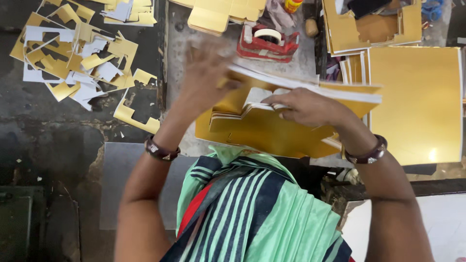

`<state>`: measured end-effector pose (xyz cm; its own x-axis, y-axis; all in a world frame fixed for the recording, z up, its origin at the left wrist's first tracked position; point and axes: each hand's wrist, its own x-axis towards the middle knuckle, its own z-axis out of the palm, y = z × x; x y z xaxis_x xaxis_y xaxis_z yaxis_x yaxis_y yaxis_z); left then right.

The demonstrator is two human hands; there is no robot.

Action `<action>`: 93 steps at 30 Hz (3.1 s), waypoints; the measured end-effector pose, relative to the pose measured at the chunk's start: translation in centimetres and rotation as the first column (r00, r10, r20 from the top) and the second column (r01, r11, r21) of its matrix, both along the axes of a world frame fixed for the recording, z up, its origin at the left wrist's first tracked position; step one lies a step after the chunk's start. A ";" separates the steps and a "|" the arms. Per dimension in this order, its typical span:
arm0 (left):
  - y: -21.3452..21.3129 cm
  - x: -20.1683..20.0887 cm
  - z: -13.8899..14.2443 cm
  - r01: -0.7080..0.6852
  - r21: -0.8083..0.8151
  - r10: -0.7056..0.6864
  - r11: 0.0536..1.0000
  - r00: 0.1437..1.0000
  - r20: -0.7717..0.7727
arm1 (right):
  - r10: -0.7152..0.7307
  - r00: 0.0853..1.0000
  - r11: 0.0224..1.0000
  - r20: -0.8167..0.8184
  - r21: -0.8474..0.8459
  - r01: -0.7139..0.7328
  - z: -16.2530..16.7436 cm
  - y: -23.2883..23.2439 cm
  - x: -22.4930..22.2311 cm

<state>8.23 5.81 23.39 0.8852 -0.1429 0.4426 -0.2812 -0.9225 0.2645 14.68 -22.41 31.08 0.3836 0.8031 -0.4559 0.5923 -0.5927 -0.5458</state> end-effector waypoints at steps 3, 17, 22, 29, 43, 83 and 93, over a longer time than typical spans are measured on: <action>3.4 -2.2 -6.1 -0.138 -0.517 0.155 0.845 0.988 -0.009 | -0.018 0.997 1.000 0.073 -0.017 0.019 0.2 0.8 0.1; 0.8 -1.1 -21.6 -0.306 -0.936 -0.177 0.175 0.925 -0.336 | -0.087 0.885 0.993 0.458 -0.029 0.112 -1.9 3.0 -0.1; -0.9 1.4 -21.5 -0.279 -0.960 -0.136 0.019 0.951 -0.279 | -0.105 0.853 0.987 0.511 -0.052 0.152 -1.4 2.0 -1.9; -2.0 2.8 -21.8 -0.431 -0.793 0.159 0.431 0.901 -0.404 | -0.190 0.861 0.982 0.473 0.087 0.169 -1.1 -0.4 -3.2; -3.0 0.3 -19.6 -0.320 -0.899 0.108 0.300 0.948 -0.301 | -0.078 0.919 0.985 0.387 -0.111 0.130 -1.9 1.1 0.7; 0.5 3.4 -9.6 -0.318 -0.945 -0.274 -0.071 0.917 -0.288 | -0.568 0.503 -0.038 -0.651 0.631 0.775 0.0 -9.8 9.5; 11.1 20.8 -5.9 -0.210 -0.966 0.188 -0.152 0.953 -0.237 | -0.366 0.384 0.010 -0.848 0.409 0.912 -6.4 5.5 33.2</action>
